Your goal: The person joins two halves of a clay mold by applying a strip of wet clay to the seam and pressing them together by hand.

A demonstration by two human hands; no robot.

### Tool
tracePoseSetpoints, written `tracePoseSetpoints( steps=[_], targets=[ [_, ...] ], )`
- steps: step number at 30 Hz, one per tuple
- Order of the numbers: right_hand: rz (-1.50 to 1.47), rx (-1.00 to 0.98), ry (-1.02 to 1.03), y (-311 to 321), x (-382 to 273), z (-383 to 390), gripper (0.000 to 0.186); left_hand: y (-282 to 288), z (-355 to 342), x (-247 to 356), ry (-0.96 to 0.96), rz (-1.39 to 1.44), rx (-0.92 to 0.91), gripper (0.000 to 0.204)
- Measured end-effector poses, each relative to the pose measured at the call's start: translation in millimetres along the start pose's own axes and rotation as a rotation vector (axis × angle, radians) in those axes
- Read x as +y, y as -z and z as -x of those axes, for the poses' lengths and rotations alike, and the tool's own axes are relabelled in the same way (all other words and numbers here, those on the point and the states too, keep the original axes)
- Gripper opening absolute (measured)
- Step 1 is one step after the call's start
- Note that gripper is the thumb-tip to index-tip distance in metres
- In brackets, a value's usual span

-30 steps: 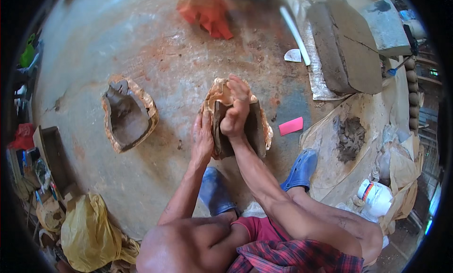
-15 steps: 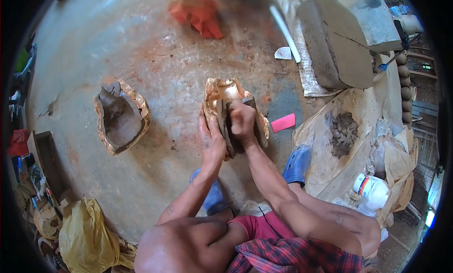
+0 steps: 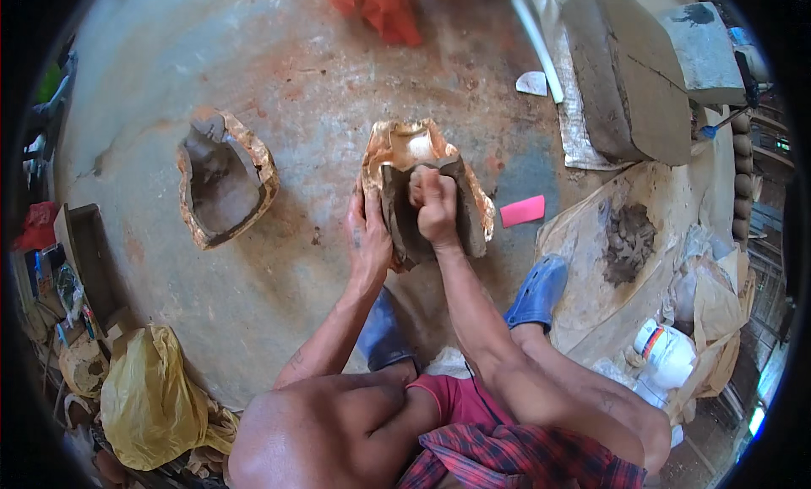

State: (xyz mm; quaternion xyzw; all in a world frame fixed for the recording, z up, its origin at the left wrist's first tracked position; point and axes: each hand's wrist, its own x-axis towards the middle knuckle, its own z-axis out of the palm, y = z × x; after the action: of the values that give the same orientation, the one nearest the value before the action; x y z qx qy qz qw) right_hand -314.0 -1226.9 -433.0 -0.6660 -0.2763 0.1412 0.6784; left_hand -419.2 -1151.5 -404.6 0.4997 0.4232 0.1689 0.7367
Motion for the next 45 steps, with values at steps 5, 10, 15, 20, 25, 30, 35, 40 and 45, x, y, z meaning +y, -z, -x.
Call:
tracePoseSetpoints(
  steps=[5,10,15,20,25,30,35,40,45],
  targets=[
    [-0.54,0.03,-0.342,-3.8,-4.2,17.8,0.054,19.6,-1.4,-17.4,0.048,-0.066,-0.044,0.048],
    [-0.701,0.025,-0.349,-17.0,-9.0,22.4,0.053,26.5,1.6,-24.7,0.016,0.217,0.052,0.039],
    [-0.739,0.091,-0.404,-23.3,-5.1,41.6,0.053,30.1,6.3,-46.4,-0.011,0.162,-0.005,0.036],
    [-0.928,-0.012,-0.238,-28.5,-42.1,36.0,0.051,52.9,4.1,-46.6,-0.006,0.074,-0.057,0.038],
    [-0.977,0.119,-0.38,-42.3,-7.7,51.1,0.054,37.1,-7.3,-51.0,-0.062,0.213,-0.03,0.038],
    [-0.982,0.153,-0.429,-36.6,-22.3,55.7,0.051,34.7,-4.1,-52.7,-0.02,0.12,-0.002,0.036],
    [-0.79,0.118,-0.092,-38.7,-46.6,24.3,0.048,33.0,-2.2,-46.1,-0.04,0.282,0.073,0.037],
    [-0.585,0.591,0.36,-61.0,-71.1,-46.7,0.064,23.5,-4.6,-38.5,-0.013,0.21,0.034,0.039],
    [0.056,-0.127,0.413,-23.4,1.7,-44.9,0.093,13.5,-4.6,-30.8,-0.014,0.087,0.079,0.041]
  ],
)
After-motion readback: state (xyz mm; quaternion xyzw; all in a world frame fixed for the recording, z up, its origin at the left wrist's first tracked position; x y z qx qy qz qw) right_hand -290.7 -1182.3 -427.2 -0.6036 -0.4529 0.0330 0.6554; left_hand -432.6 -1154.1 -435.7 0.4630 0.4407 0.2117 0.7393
